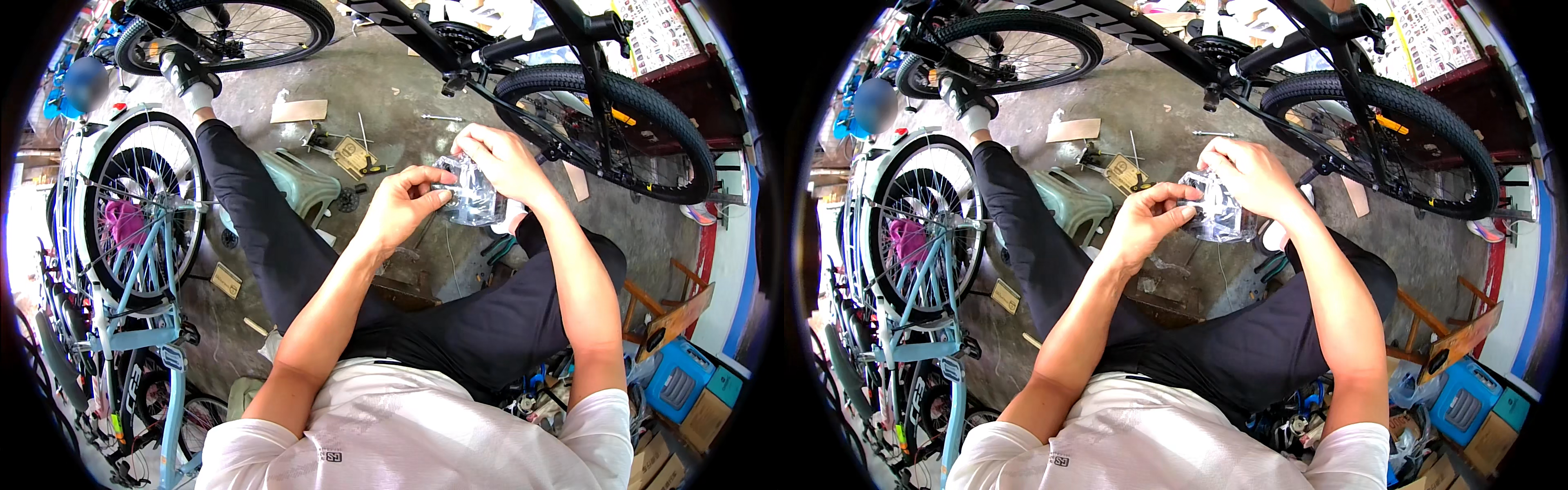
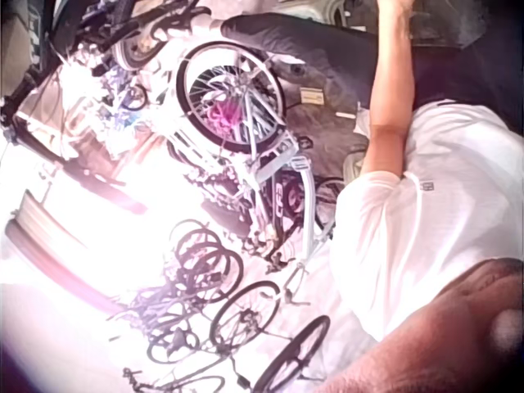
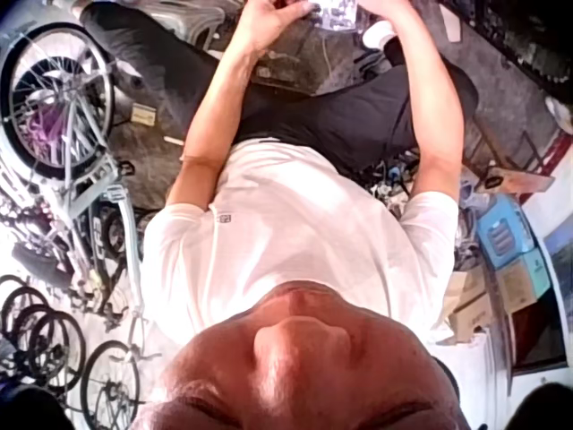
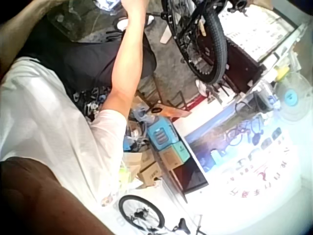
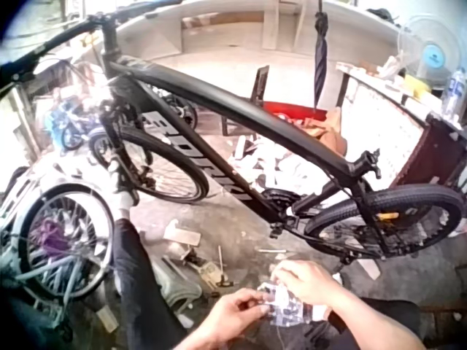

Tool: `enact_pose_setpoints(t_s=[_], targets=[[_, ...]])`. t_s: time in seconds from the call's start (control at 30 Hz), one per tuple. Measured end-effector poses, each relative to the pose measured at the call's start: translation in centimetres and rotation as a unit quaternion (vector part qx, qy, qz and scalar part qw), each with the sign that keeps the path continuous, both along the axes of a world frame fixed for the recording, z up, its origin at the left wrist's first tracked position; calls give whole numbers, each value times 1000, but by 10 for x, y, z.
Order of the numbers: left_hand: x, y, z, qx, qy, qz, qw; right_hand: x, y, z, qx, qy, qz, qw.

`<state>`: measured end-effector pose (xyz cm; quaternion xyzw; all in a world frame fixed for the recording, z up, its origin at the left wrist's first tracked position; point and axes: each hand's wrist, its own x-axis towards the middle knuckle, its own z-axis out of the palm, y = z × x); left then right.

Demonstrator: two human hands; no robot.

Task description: The person unwraps bicycle pedals from plastic packaging, then attaches a pedal to the bicycle crank arm and tightens it using a wrench.

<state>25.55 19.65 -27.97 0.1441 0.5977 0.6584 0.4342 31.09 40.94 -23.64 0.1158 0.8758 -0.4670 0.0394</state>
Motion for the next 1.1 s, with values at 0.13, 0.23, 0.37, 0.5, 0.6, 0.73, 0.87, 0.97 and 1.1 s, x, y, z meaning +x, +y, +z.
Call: enact_pose_setpoints(t_s=[0.13,0.23,0.37,0.5,0.6,0.73,0.87,0.97,1.1], targets=[[2,7,-1,21,-68,51,996,2,-10,-6,111,85,9,990],[5,16,7,-10,-125,95,988,3,-20,-8,212,103,-11,972],[17,30,-1,17,-208,176,962,1,-30,-20,232,100,-17,967],[21,39,0,12,-177,211,961,2,-33,-18,207,104,-34,972],[27,44,-2,22,-116,238,964,3,-36,-17,202,128,-44,970],[35,41,-12,45,-10,259,965,1,-42,-18,202,153,-56,966],[36,35,-23,43,69,270,959,-1,-45,-17,179,177,-64,966],[35,34,-23,47,142,256,955,0,-44,-17,173,180,-73,966],[33,33,-26,44,152,251,955,-1,-44,-20,177,170,-78,966]])
